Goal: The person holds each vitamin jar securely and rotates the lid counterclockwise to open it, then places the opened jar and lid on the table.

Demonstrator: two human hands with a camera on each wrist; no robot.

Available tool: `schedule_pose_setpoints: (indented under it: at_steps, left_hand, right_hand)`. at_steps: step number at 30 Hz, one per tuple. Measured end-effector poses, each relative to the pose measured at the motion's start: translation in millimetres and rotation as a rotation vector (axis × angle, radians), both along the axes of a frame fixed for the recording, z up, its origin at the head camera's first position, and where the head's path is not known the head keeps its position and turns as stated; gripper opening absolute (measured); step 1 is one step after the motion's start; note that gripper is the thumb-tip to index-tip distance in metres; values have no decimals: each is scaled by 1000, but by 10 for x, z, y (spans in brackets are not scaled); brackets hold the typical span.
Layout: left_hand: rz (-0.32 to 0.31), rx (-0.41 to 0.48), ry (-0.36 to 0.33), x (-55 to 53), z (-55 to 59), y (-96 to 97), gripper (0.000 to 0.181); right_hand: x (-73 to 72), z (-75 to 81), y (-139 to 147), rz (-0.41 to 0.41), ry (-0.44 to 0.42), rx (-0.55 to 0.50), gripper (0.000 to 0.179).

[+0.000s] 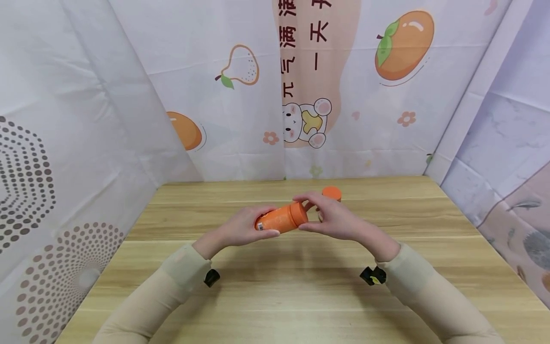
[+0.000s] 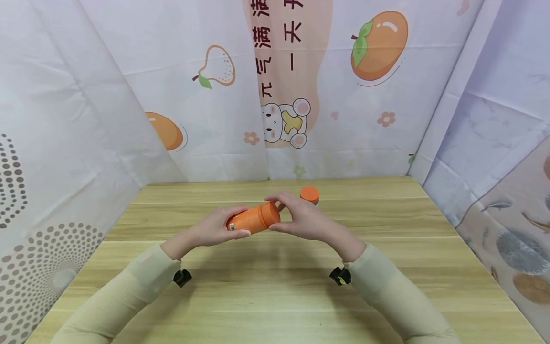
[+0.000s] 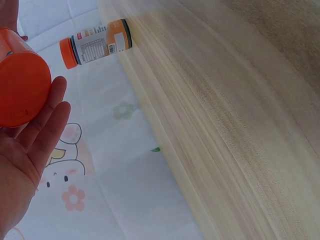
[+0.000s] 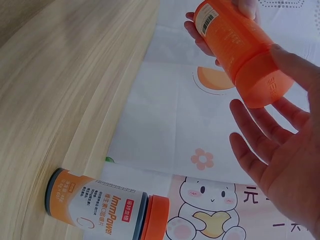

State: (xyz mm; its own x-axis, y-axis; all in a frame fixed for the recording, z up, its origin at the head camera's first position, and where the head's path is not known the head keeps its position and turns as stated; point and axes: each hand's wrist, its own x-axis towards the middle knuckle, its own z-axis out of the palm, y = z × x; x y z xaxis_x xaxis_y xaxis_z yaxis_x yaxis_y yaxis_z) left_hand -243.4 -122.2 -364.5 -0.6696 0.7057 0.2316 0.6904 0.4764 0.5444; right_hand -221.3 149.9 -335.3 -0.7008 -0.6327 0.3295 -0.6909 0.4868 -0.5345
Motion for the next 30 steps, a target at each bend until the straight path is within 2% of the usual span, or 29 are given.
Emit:
schedule_pose_setpoints:
  at_steps: [4,9,17,30]
  left_hand:
    - [9,-6,-1,4,-3,-3,45]
    - [16,-19,-9,6,7,-3,50]
    - [14,-20,-16,10,18,10,52]
    - [6,-5,-33,31,52,24,48]
  right_hand:
    - [8,11,-4,-22,-38,-10,64]
    - [3,11,-6,-41,-71,-9,61]
    - [5,5,-5,-69,-91,38,55]
    - [5,21,-3,-76,-90,40,52]
